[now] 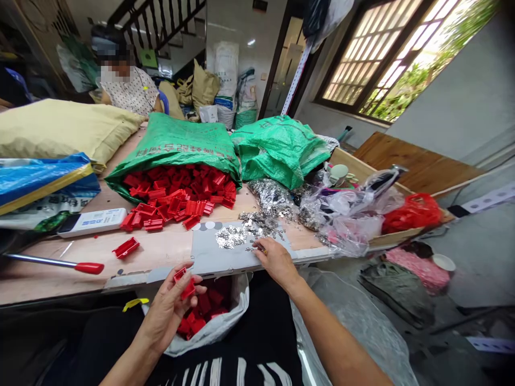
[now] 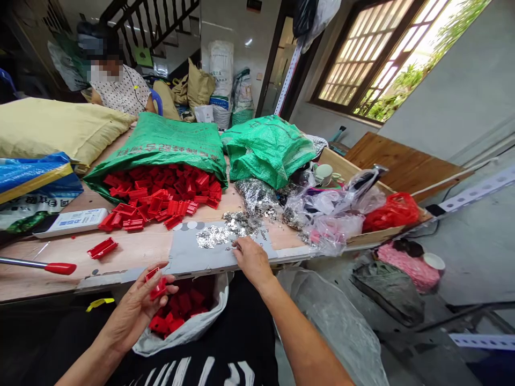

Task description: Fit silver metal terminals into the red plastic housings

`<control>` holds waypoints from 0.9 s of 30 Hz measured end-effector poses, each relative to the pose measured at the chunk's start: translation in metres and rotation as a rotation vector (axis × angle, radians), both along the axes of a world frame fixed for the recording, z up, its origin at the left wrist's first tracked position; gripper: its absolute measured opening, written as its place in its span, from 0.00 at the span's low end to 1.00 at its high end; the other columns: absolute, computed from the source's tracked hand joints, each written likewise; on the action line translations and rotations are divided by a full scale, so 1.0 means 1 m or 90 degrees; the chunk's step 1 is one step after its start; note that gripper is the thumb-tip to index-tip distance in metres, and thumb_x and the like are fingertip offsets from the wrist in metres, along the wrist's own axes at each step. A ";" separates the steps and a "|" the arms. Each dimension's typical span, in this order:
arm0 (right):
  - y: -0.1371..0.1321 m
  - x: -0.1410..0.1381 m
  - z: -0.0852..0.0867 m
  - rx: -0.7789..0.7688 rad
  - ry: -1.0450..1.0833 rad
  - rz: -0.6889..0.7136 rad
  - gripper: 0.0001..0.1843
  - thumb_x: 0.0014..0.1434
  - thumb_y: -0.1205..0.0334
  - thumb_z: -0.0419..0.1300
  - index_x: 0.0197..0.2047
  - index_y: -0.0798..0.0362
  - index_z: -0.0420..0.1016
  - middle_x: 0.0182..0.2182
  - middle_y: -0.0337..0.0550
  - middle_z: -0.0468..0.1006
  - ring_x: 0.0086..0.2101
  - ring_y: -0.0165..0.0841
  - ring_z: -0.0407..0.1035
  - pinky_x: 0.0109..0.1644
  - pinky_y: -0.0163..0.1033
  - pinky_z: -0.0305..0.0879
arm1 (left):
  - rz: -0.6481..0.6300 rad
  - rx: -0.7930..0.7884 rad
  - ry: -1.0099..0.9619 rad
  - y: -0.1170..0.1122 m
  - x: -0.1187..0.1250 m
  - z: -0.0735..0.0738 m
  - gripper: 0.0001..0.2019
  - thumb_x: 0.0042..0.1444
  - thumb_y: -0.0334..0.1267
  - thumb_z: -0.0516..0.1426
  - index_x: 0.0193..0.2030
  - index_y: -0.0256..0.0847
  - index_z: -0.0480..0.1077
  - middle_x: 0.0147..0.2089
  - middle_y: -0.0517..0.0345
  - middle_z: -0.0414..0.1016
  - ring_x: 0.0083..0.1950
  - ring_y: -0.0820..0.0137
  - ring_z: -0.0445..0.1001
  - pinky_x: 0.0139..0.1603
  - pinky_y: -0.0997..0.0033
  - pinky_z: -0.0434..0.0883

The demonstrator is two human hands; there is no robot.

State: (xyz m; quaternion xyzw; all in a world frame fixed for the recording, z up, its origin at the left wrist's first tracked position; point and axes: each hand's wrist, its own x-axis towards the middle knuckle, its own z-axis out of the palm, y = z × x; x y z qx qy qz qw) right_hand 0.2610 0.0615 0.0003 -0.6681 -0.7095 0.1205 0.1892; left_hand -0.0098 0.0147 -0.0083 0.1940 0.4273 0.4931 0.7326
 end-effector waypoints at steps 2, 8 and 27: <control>0.002 -0.004 -0.002 0.000 -0.019 0.001 0.06 0.58 0.66 0.57 0.39 0.51 0.73 0.39 0.43 0.75 0.38 0.34 0.69 0.41 0.36 0.60 | -0.011 -0.022 -0.066 0.001 -0.001 0.003 0.23 0.54 0.34 0.60 0.57 0.42 0.63 0.45 0.47 0.78 0.44 0.62 0.79 0.39 0.70 0.77; 0.007 -0.006 -0.006 0.006 -0.069 0.004 0.06 0.61 0.65 0.55 0.38 0.51 0.73 0.37 0.44 0.75 0.37 0.34 0.69 0.39 0.36 0.60 | -0.026 -0.018 -0.160 -0.001 -0.005 0.007 0.25 0.54 0.27 0.58 0.60 0.39 0.62 0.57 0.42 0.72 0.57 0.55 0.71 0.59 0.59 0.69; -0.013 -0.071 0.044 -0.043 0.315 0.234 0.06 0.60 0.60 0.56 0.36 0.52 0.72 0.28 0.37 0.72 0.27 0.28 0.63 0.32 0.32 0.58 | 0.074 0.218 0.185 0.001 0.001 0.008 0.18 0.40 0.33 0.68 0.41 0.41 0.72 0.37 0.58 0.81 0.38 0.67 0.78 0.43 0.70 0.74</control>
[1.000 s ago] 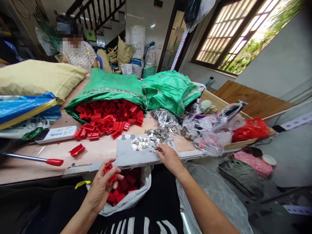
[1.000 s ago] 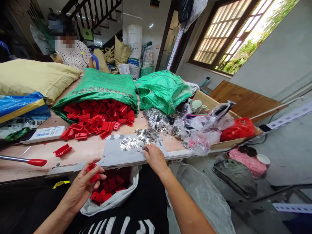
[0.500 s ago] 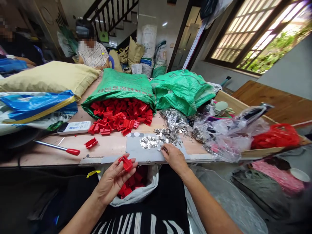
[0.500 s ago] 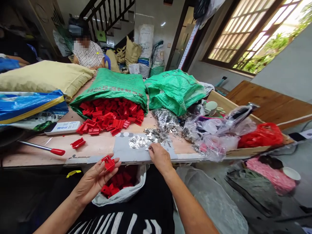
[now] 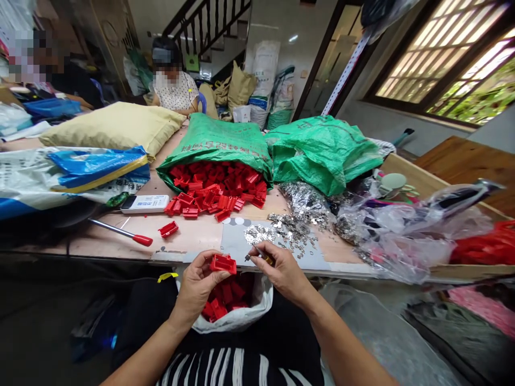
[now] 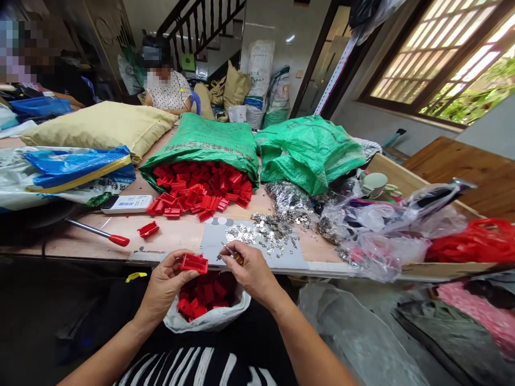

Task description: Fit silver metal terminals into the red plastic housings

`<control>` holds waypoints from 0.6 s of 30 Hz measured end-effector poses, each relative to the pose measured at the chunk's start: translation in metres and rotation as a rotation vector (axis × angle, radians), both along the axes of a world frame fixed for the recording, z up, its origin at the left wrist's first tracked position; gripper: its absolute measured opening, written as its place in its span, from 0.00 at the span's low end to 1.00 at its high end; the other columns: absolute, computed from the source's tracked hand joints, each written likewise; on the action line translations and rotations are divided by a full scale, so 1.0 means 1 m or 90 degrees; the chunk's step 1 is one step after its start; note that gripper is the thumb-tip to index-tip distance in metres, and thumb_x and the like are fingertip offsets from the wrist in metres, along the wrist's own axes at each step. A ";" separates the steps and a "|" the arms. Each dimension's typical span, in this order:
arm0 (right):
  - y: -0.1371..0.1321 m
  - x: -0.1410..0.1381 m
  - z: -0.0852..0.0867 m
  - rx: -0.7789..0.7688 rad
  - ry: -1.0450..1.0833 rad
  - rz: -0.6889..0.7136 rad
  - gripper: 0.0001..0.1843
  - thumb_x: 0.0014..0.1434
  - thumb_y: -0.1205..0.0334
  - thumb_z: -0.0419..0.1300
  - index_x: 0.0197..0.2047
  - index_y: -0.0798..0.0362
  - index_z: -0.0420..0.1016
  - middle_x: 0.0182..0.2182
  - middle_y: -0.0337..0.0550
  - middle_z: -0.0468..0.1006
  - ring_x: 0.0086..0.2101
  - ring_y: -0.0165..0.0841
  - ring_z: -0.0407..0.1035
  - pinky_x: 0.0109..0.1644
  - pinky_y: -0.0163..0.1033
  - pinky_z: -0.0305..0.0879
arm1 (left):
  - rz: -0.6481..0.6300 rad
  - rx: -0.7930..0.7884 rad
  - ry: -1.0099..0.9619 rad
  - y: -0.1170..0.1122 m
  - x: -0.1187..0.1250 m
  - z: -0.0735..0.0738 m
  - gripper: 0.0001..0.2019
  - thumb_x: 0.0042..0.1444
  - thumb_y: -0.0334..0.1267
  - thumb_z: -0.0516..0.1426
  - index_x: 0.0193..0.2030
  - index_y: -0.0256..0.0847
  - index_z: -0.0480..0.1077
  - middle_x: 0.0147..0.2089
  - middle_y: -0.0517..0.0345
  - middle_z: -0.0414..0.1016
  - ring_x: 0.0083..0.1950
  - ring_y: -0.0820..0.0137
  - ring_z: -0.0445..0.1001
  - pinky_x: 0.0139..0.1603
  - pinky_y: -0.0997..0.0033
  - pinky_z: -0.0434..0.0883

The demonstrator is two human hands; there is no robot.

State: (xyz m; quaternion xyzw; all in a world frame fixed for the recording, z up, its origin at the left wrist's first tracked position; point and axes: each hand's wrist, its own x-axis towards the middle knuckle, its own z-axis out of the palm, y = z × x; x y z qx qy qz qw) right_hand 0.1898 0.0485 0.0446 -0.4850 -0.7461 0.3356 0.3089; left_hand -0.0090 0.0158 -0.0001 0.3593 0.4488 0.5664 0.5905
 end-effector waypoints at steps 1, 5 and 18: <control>-0.002 -0.005 0.001 0.009 -0.001 0.007 0.05 0.60 0.61 0.56 0.37 0.52 0.71 0.28 0.37 0.73 0.28 0.28 0.63 0.33 0.32 0.58 | 0.012 0.018 0.035 0.000 0.000 0.000 0.18 0.40 0.34 0.68 0.41 0.42 0.73 0.38 0.57 0.81 0.40 0.66 0.78 0.45 0.69 0.73; -0.004 -0.021 0.001 0.042 -0.028 0.049 0.03 0.59 0.65 0.56 0.36 0.52 0.70 0.31 0.39 0.74 0.30 0.30 0.66 0.36 0.33 0.60 | 0.028 0.069 0.177 -0.002 -0.003 -0.001 0.18 0.43 0.36 0.66 0.44 0.46 0.76 0.43 0.58 0.80 0.44 0.62 0.77 0.50 0.67 0.70; -0.007 -0.032 -0.010 0.137 -0.053 0.075 0.08 0.57 0.73 0.55 0.38 0.52 0.72 0.32 0.42 0.73 0.34 0.32 0.68 0.39 0.35 0.62 | 0.084 0.245 0.347 -0.007 -0.002 -0.004 0.18 0.46 0.34 0.65 0.47 0.47 0.76 0.46 0.58 0.80 0.46 0.62 0.78 0.51 0.68 0.71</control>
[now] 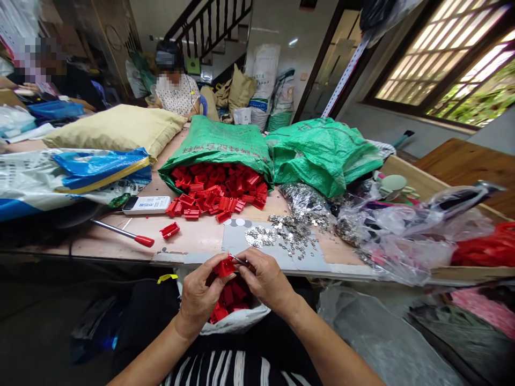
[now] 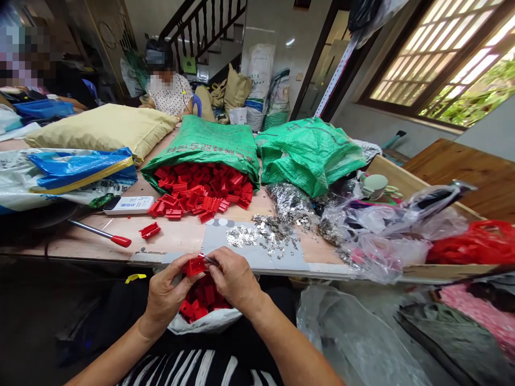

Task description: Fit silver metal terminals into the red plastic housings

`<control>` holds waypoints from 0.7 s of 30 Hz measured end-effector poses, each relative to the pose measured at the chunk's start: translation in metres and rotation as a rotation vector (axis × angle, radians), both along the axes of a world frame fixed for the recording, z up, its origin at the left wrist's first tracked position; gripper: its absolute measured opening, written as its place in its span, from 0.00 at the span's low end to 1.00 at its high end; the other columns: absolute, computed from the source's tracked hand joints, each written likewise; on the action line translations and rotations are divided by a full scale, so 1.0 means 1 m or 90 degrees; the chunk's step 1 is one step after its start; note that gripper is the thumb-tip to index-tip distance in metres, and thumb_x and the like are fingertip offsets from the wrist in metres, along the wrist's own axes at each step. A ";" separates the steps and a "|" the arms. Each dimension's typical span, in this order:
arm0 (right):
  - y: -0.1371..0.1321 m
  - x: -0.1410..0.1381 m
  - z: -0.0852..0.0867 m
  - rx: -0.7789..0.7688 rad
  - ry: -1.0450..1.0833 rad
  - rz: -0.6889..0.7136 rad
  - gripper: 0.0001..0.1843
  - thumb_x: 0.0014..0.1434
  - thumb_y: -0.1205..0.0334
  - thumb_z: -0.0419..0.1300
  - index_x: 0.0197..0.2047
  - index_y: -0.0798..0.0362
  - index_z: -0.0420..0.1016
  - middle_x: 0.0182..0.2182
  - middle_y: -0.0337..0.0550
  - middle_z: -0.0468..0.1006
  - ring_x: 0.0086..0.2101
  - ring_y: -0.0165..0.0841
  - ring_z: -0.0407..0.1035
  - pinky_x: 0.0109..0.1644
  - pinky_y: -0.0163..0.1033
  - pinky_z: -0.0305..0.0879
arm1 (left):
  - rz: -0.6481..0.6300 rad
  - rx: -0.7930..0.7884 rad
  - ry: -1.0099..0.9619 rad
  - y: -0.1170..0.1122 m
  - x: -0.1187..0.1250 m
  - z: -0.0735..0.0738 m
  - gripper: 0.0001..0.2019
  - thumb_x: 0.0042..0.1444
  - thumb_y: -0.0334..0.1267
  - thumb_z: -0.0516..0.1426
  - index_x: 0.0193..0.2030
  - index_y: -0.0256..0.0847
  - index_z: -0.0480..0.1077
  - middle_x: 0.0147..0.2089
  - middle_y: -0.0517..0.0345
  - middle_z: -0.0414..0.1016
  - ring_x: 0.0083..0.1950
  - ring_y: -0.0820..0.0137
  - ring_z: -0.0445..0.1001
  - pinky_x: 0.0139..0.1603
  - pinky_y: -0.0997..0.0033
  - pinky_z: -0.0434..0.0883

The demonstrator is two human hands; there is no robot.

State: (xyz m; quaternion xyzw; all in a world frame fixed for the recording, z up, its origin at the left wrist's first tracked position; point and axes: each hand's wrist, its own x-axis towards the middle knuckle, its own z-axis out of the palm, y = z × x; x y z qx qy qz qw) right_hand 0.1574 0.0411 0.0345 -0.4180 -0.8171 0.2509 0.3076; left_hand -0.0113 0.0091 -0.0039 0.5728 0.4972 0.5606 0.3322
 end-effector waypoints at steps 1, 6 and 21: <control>-0.001 0.000 0.000 0.001 0.002 0.000 0.08 0.58 0.73 0.55 0.38 0.52 0.72 0.32 0.42 0.73 0.34 0.32 0.68 0.39 0.36 0.63 | 0.006 0.032 0.029 0.000 0.000 -0.002 0.18 0.48 0.34 0.64 0.48 0.47 0.75 0.46 0.58 0.80 0.45 0.62 0.79 0.50 0.68 0.72; -0.002 0.000 0.003 -0.041 0.043 0.046 0.09 0.62 0.68 0.53 0.41 0.52 0.74 0.34 0.43 0.73 0.37 0.32 0.68 0.42 0.36 0.63 | 0.030 0.118 0.128 -0.001 -0.002 -0.011 0.19 0.53 0.33 0.61 0.52 0.46 0.71 0.47 0.58 0.80 0.45 0.67 0.79 0.49 0.70 0.74; 0.007 0.005 -0.008 -0.282 0.200 -0.001 0.07 0.57 0.59 0.59 0.34 0.53 0.66 0.28 0.34 0.66 0.29 0.27 0.58 0.33 0.32 0.56 | -0.002 0.151 0.182 -0.004 -0.001 -0.004 0.19 0.53 0.32 0.61 0.52 0.46 0.70 0.48 0.56 0.79 0.47 0.66 0.78 0.50 0.69 0.74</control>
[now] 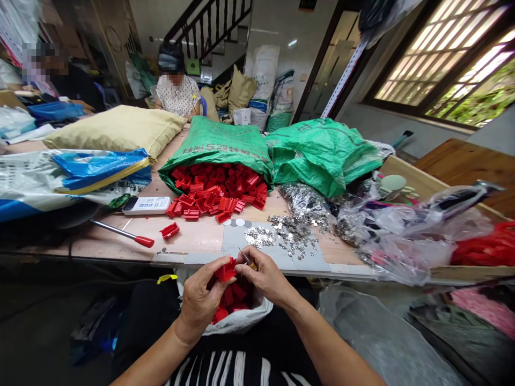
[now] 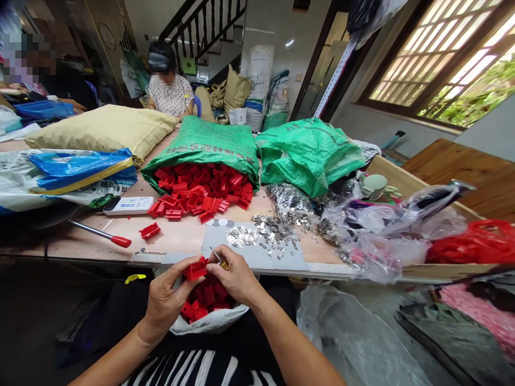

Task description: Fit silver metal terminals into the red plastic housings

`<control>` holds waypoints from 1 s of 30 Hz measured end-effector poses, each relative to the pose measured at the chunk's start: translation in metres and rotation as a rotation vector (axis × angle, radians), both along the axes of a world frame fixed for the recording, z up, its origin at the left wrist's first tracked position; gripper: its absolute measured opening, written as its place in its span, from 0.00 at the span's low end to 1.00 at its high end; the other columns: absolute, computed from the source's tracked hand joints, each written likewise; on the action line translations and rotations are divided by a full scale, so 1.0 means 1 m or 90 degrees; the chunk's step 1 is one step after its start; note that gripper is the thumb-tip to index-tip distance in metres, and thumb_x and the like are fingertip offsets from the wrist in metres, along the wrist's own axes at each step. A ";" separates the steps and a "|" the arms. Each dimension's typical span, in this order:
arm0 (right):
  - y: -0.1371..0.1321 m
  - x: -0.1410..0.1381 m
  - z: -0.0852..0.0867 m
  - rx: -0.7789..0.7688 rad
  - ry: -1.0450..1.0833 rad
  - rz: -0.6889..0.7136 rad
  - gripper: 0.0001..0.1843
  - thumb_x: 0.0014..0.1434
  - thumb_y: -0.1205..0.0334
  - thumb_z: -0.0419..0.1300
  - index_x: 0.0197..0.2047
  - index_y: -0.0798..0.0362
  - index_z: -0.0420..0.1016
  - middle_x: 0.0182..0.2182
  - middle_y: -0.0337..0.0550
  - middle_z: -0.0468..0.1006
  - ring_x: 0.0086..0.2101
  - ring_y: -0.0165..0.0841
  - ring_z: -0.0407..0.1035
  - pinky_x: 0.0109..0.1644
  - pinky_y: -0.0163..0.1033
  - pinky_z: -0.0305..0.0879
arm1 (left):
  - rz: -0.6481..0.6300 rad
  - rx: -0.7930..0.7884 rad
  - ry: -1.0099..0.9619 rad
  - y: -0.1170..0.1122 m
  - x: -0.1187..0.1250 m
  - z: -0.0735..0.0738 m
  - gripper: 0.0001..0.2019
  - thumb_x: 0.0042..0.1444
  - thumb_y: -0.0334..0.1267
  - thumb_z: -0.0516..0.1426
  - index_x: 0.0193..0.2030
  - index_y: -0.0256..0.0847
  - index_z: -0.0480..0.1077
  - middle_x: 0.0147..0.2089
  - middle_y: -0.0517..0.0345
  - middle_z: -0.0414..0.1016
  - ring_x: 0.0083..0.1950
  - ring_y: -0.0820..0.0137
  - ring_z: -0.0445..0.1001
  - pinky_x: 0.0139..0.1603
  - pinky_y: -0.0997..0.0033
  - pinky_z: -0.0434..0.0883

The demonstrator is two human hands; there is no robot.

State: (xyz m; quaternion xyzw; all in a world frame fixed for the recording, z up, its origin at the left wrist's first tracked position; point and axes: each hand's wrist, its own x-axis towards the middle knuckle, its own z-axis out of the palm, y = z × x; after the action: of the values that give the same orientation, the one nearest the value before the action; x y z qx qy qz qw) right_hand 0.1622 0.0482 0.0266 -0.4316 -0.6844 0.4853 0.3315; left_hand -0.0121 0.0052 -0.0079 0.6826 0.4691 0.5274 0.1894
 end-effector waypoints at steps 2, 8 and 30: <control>0.001 0.001 -0.005 -0.058 0.060 0.017 0.11 0.55 0.57 0.61 0.33 0.52 0.63 0.27 0.33 0.64 0.28 0.27 0.57 0.32 0.31 0.56 | -0.020 0.005 0.012 -0.002 0.001 0.000 0.19 0.53 0.31 0.61 0.53 0.46 0.70 0.48 0.56 0.80 0.47 0.66 0.78 0.50 0.70 0.74; -0.012 0.005 -0.035 -0.198 0.138 0.018 0.18 0.50 0.52 0.64 0.32 0.51 0.60 0.25 0.31 0.62 0.25 0.25 0.55 0.27 0.30 0.53 | -0.106 0.031 0.041 -0.006 0.008 -0.015 0.20 0.53 0.27 0.59 0.52 0.46 0.71 0.48 0.55 0.79 0.49 0.65 0.77 0.51 0.69 0.73; 0.045 0.048 -0.039 0.223 -0.507 -0.191 0.01 0.58 0.65 0.58 0.35 0.51 0.71 0.34 0.42 0.74 0.36 0.33 0.67 0.39 0.36 0.57 | -0.138 -0.423 -0.353 0.005 0.004 -0.021 0.17 0.49 0.40 0.63 0.46 0.40 0.70 0.43 0.55 0.78 0.44 0.65 0.76 0.46 0.68 0.73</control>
State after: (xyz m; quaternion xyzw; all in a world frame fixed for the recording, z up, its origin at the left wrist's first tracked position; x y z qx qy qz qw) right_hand 0.2104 0.0935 -0.0126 -0.6161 -0.7602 0.1054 0.1774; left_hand -0.0085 0.0105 -0.0289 0.4625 0.4702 0.4884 0.5714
